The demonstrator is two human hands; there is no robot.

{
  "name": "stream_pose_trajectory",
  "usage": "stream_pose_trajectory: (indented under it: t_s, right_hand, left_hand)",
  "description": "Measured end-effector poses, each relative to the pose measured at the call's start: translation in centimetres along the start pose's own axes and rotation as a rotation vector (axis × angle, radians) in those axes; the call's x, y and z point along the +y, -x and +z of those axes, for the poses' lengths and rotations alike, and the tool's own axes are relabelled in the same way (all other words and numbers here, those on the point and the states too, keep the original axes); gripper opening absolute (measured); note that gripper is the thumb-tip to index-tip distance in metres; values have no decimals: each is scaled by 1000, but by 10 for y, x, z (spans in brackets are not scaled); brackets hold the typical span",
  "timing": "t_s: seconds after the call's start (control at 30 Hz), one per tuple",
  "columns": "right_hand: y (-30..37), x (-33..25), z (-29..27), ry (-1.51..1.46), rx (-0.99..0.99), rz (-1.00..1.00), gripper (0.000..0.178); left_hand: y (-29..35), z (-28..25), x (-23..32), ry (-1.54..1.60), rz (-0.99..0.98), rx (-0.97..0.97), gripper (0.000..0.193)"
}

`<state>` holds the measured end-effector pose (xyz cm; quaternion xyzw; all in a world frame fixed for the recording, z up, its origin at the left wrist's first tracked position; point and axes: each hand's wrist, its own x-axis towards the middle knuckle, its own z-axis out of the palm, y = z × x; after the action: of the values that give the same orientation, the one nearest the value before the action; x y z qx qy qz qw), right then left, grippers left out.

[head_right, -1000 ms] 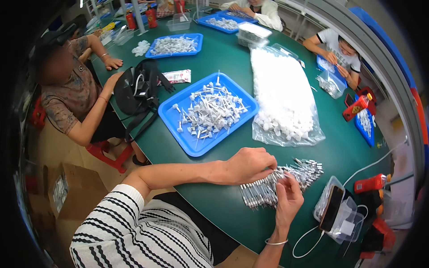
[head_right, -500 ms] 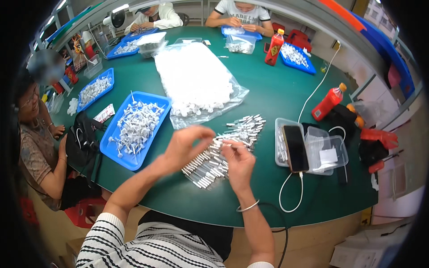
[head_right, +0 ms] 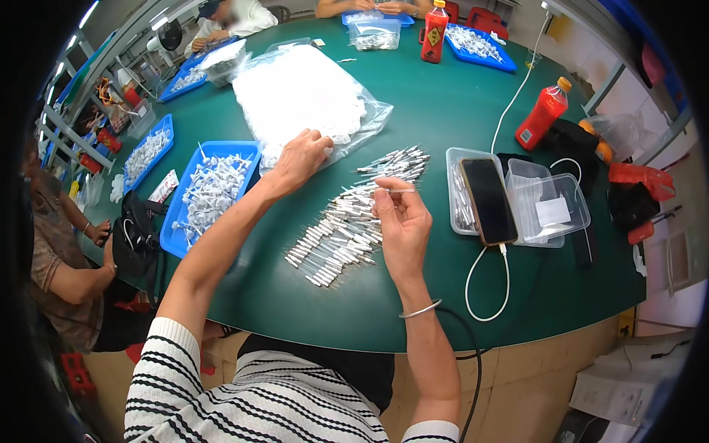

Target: The person repeatedly picks up small white plastic caps and metal rods from a green table, presses the caps onto the rods, and places the assembled units into a blue tray. The process is continuous and repetitive throughout the clip.

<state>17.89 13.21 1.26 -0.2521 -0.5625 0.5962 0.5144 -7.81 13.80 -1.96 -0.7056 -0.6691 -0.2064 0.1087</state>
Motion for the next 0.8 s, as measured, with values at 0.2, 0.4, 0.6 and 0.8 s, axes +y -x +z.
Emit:
stream_pose_trajectory:
  t_s: [0.2, 0.4, 0.6, 0.8]
  right_hand:
    - [-3, 5, -4, 42, -18, -12, 13]
    - [-7, 9, -7, -69, 13, 1, 14]
    - [-8, 5, -12, -95, 24, 31, 17]
    - [-4, 7, -13, -153, -15, 53, 17]
  left_hand:
    - [0, 9, -11, -46, 49, 51, 7]
    - [0, 9, -16, -42, 112, 136, 6]
    - [48, -69, 60, 668, -388, 79, 18]
    - [115, -77, 107, 1340, -576, -91, 14]
